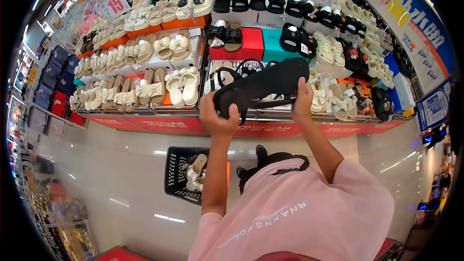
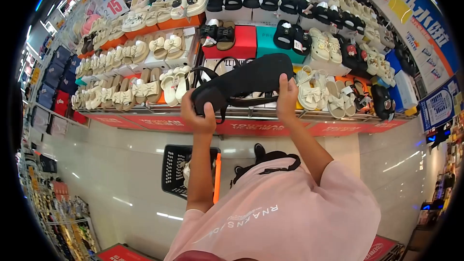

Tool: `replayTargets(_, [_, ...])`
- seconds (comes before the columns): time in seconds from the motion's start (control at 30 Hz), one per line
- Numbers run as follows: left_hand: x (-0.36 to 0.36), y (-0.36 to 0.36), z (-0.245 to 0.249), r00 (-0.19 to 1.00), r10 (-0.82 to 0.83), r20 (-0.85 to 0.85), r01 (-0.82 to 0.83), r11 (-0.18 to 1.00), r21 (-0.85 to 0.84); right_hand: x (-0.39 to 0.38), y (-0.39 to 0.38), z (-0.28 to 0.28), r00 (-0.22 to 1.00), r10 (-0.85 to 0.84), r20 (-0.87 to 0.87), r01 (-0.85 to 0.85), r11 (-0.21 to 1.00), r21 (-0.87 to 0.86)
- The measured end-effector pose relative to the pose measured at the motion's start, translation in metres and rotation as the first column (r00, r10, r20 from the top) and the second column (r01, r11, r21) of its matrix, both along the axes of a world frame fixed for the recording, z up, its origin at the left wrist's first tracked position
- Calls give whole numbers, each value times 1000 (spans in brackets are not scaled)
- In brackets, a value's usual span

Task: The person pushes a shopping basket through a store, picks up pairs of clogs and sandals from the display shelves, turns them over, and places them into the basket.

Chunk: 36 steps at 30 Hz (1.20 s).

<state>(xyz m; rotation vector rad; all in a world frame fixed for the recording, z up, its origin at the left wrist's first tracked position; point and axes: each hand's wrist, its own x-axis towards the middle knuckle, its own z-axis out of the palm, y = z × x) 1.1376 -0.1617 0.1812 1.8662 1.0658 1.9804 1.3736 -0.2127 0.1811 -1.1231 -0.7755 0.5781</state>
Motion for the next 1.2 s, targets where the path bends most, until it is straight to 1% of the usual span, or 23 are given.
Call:
replayTargets(0.03, [-7, -5, 25, 998, 43, -50, -34, 986, 161, 4, 8, -14, 997, -35, -63, 33, 999, -28])
replayTargets(0.07, [-13, -11, 46, 991, 96, -95, -61, 946, 318, -23, 8, 6, 971, -38, -236, 45, 999, 25])
replayTargets(0.13, [-23, -22, 78, 976, 86, -197, 10, 896, 443, -39, 18, 6, 867, 68, -494, -66, 998, 22])
replayTargets(0.2, [-30, -30, 100, 932, 190, -308, 56, 764, 642, -63, 6, 32, 591, 214, -778, -305, 952, 30])
replayTargets(0.23, [-33, -37, 107, 905, 211, -370, 90, 754, 650, -64, 7, 21, 499, 291, -816, -357, 927, 112])
replayTargets(0.27, [-37, -40, 106, 883, 240, -404, 116, 722, 682, -37, 35, -35, 284, 396, -873, -505, 836, 214])
replayTargets(0.33, [-46, -46, 108, 842, 287, -457, 186, 641, 745, -52, 16, -13, 273, 460, -845, -517, 811, 274])
replayTargets(0.37, [-48, -55, 108, 836, 286, -469, 192, 648, 737, -63, -2, 7, 281, 492, -824, -556, 783, 278])
replayTargets(0.4, [-55, -63, 104, 799, 315, -513, 213, 649, 731, -51, 13, -24, 576, 552, -603, -600, 787, 146])
replayTargets(0.43, [-60, -64, 98, 789, 355, -502, 211, 610, 764, -39, 27, -54, 794, 527, -303, -555, 832, -8])
replayTargets(0.47, [-63, -66, 89, 778, 393, -489, 211, 571, 794, -40, 17, -40, 854, 517, -64, -521, 847, -109])
replayTargets(0.57, [-75, -69, 69, 775, 377, -507, 193, 622, 759, -45, 4, -11, 668, 686, -288, -694, 714, 91])
replayTargets(0.6, [-80, -68, 63, 779, 374, -504, 185, 631, 754, -42, 5, -5, 179, 698, -693, -693, 589, 415])
replayTargets(0.67, [-89, -69, 57, 803, 276, -528, 188, 724, 664, -45, 0, 11, 70, 665, -743, -719, 551, 425])
replayTargets(0.73, [-94, -66, 52, 824, 225, -521, 187, 759, 623, -45, -10, 22, 38, 611, -790, -707, 575, 411])
replayTargets(0.8, [-96, -63, 48, 831, 193, -522, 199, 772, 603, -39, -10, 6, 195, 594, -780, -666, 665, 339])
replayTargets(0.87, [-96, -63, 48, 832, 165, -530, 222, 776, 590, -37, -18, 6, -11, 652, -758, -644, 575, 505])
replayTargets(0.93, [-93, -65, 45, 819, 144, -556, 251, 781, 572, -36, -25, 11, 96, 662, -743, -769, 523, 367])
replayTargets(0.97, [-92, -64, 43, 819, 129, -559, 267, 776, 571, -35, -33, 15, 79, 618, -782, -740, 562, 369])
replayTargets(1.0, [-91, -62, 42, 820, 113, -562, 285, 769, 572, -33, -34, 14, 138, 557, -819, -719, 625, 304])
replayTargets(1.07, [-89, -58, 36, 823, 83, -562, 302, 774, 557, -23, -42, 10, 51, 567, -822, -687, 617, 383])
replayTargets(1.1, [-89, -56, 32, 826, 54, -561, 318, 777, 544, -18, -47, 4, -149, 663, -734, -661, 486, 572])
replayTargets(1.2, [-91, -51, 24, 829, -11, -559, 360, 775, 519, -2, -66, -14, 72, 451, -890, -683, 672, 286])
